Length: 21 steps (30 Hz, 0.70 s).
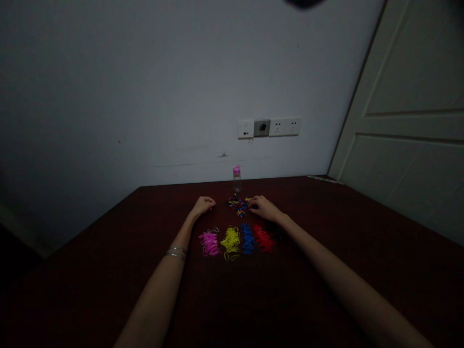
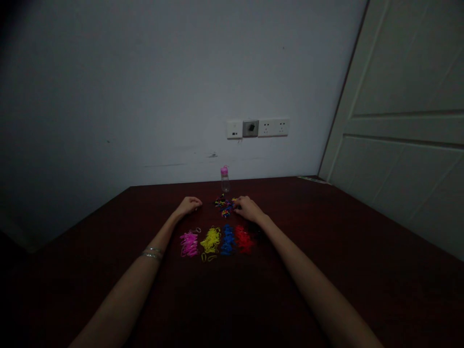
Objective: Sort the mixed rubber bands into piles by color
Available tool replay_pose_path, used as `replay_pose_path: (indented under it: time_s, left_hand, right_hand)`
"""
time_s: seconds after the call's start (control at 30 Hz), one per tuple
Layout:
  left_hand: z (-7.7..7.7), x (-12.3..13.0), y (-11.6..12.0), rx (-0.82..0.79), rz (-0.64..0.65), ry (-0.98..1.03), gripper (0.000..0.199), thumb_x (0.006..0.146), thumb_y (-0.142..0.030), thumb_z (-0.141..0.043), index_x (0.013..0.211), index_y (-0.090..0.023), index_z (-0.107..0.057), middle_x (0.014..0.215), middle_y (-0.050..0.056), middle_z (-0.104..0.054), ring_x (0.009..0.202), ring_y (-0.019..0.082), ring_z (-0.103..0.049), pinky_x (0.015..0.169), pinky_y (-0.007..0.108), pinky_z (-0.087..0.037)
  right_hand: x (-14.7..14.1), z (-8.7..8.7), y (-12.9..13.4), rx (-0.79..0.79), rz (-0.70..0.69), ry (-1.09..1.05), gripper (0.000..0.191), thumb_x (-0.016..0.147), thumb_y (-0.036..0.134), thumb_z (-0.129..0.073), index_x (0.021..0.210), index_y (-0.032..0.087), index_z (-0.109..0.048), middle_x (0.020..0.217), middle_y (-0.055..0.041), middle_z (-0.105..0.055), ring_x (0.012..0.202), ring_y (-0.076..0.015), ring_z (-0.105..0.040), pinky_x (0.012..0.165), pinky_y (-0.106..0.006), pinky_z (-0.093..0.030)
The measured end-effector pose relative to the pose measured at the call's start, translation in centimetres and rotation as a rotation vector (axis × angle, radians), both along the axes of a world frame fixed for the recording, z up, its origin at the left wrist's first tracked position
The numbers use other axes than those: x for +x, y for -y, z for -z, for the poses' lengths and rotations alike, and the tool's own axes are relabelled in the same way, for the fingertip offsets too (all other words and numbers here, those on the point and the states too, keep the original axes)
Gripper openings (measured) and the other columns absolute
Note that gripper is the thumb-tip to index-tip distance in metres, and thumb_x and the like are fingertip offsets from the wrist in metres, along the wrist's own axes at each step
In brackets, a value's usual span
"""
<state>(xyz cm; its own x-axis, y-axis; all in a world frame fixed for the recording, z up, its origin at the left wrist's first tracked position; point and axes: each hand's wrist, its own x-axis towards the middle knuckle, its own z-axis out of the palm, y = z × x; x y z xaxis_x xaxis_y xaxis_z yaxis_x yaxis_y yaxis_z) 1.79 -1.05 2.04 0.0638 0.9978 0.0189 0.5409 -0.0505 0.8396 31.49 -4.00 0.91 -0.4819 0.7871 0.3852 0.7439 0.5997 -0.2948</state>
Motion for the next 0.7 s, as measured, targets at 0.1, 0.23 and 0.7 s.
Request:
replay_pose_path:
  time_s: [0.1, 0.23, 0.7]
  left_hand:
    - [-0.1, 0.1, 0.1, -0.007, -0.002, 0.001, 0.015, 0.066, -0.025, -0.062, 0.073, -0.011, -0.064, 0.044, -0.005, -0.046, 0.039, 0.005, -0.035, 0.041, 0.018, -0.025]
    - [-0.4, 0.3, 0.5, -0.018, -0.007, -0.009, 0.016, 0.068, -0.023, -0.059, 0.075, -0.010, -0.065, 0.043, -0.005, -0.046, 0.038, 0.005, -0.034, 0.041, 0.018, -0.025]
    - [-0.4, 0.3, 0.6, -0.015, -0.005, -0.007, 0.017, 0.067, -0.025, -0.060, 0.074, -0.010, -0.065, 0.044, -0.005, -0.046, 0.038, 0.005, -0.034, 0.041, 0.018, -0.025]
  right_hand:
    - [-0.3, -0.2, 0.3, 0.008, 0.004, 0.017, 0.012, 0.078, 0.022, -0.062, 0.086, 0.021, -0.070, 0.105, -0.0078, -0.063, 0.100, -0.0209, -0.056, 0.091, -0.030, -0.040]
    - [-0.5, -0.6, 0.6, 0.012, -0.003, 0.019, 0.010, 0.078, 0.020, -0.061, 0.082, 0.020, -0.070, 0.105, -0.0084, -0.062, 0.101, -0.0213, -0.055, 0.091, -0.031, -0.040]
    - [1.3, -2.5, 1.3, -0.099, -0.068, -0.195, 0.009, 0.073, 0.027, -0.065, 0.071, 0.019, -0.069, 0.093, -0.0060, -0.065, 0.093, -0.0197, -0.059, 0.087, -0.032, -0.043]
